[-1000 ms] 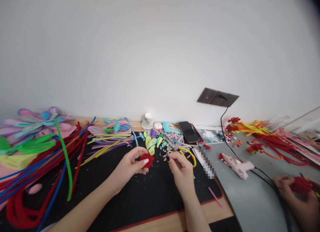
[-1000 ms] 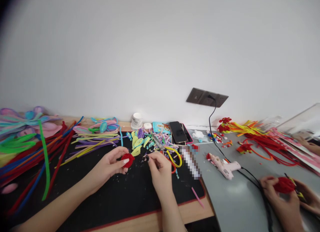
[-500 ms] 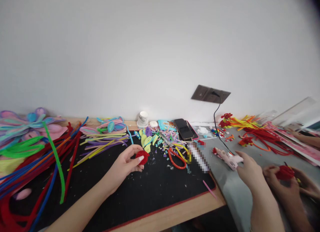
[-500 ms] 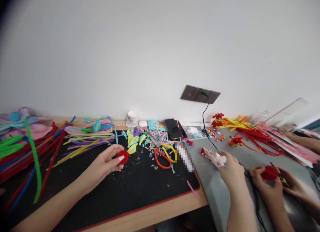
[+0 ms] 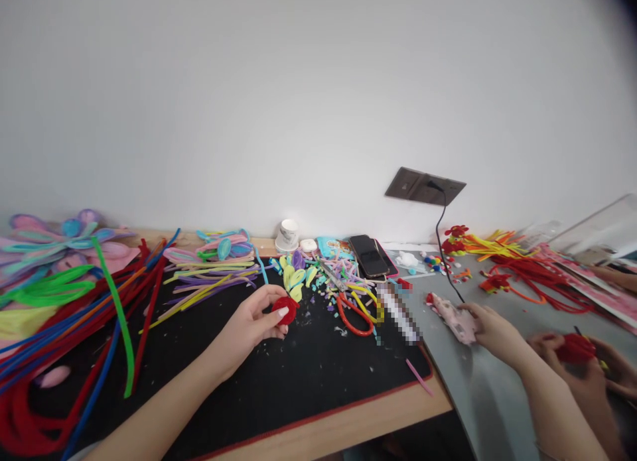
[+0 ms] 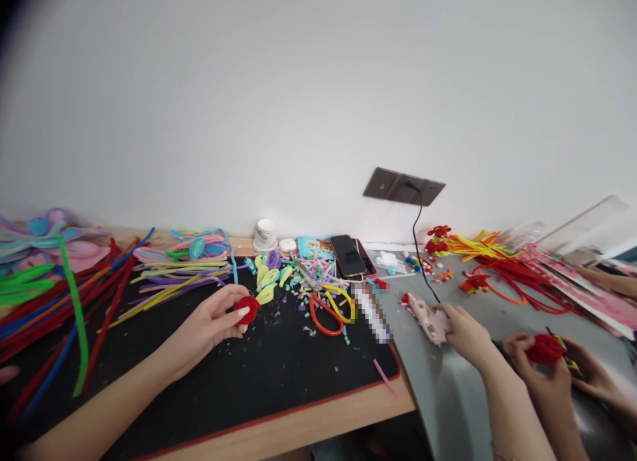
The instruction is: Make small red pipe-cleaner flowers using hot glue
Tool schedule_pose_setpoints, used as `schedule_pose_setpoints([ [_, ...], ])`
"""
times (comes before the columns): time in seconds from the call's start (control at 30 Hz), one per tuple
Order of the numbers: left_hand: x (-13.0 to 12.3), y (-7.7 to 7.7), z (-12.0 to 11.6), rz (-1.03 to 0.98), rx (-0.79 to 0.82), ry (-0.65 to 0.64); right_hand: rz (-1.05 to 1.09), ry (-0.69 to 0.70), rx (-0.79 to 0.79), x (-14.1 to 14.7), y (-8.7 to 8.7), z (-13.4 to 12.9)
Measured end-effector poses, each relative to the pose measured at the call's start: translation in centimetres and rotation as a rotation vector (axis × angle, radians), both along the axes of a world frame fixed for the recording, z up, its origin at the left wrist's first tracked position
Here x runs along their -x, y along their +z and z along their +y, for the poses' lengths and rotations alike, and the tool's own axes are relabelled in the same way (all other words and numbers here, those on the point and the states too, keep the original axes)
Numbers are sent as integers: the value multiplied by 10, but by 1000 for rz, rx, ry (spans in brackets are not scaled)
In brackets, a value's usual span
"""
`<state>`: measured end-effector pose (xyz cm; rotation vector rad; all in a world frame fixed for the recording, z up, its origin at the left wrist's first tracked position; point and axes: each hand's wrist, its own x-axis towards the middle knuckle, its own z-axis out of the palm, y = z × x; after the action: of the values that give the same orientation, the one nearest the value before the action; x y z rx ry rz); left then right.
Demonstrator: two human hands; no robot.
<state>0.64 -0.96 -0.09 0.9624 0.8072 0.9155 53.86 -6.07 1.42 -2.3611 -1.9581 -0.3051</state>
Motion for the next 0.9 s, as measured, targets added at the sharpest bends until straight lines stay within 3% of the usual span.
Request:
schedule_pose_setpoints([
  [0.1,0,0,-1,-2,-2,-1,68,-39,15,16,13,-6],
  [0.23,0,0,-2,-3,-15,-1,194,-145,-130,60,40,-17],
  [0.37,0,-2,-2,4,-27,-6,439,-28,-278,123,54,-22],
  [0.53,1,-5,-2,-15,-20,-2,822,283,-140,201,52,-17],
  [0.67,1,-4,-3,-44,4,-13,930,389,-10,251,44,-14],
  [0.9,0,-3,-2,-114,53,-25,1003,501,119,294,24,-11],
])
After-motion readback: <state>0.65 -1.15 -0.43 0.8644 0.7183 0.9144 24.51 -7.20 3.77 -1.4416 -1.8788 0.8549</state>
